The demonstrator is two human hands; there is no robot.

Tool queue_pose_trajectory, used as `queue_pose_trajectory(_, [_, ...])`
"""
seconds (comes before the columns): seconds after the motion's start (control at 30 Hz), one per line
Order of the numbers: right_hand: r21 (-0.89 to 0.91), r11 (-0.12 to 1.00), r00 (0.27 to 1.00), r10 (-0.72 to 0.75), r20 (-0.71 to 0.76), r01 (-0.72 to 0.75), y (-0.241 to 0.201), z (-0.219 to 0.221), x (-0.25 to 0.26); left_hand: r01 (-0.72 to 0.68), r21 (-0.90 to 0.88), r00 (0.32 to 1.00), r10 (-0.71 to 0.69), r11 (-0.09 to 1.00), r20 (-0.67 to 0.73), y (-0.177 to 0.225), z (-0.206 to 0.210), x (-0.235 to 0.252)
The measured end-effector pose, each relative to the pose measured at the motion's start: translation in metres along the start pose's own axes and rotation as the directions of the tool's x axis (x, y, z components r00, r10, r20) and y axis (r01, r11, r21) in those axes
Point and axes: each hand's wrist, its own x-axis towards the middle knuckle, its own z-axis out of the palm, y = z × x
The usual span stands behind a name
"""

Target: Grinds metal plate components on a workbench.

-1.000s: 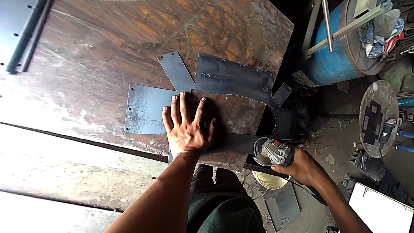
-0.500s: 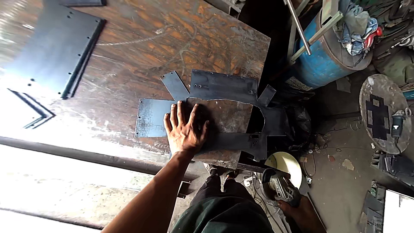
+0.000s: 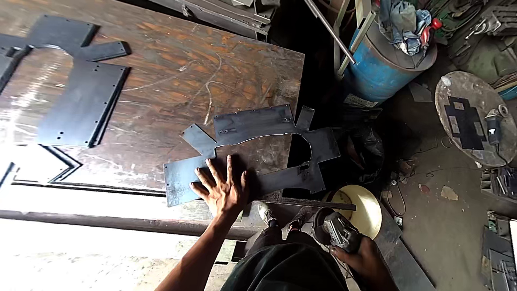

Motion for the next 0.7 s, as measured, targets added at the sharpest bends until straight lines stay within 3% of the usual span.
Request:
queue_pose_trajectory(0.1, [-0.151,0.988,0.999,0.019,0.042,-0.013,-0.029,-0.010,0.023,0.064,-0.026,0.998,-0.064,0.998,0.023,0.005,-0.007,-0.008])
queue_pose_trajectory(0.2, [-0.261,0.964,0.991,0.085,0.105,-0.055,-0.063,-0.019,0.044,-0.025,-0.060,0.999,0.023,0.998,-0.033,-0.007,-0.017,0.021])
queue_pose_trajectory(0.37, [-0.331,0.943,0.990,0.054,0.128,-0.009,-0.097,-0.021,0.089,-0.126,-0.094,0.989,0.117,0.988,-0.095,-0.029,0.004,0.057])
queue_pose_trajectory(0.7, [-0.598,0.801,0.973,0.118,0.196,0.023,-0.130,-0.038,0.122,-0.091,-0.101,0.992,0.082,0.991,-0.091,-0.028,0.002,0.058])
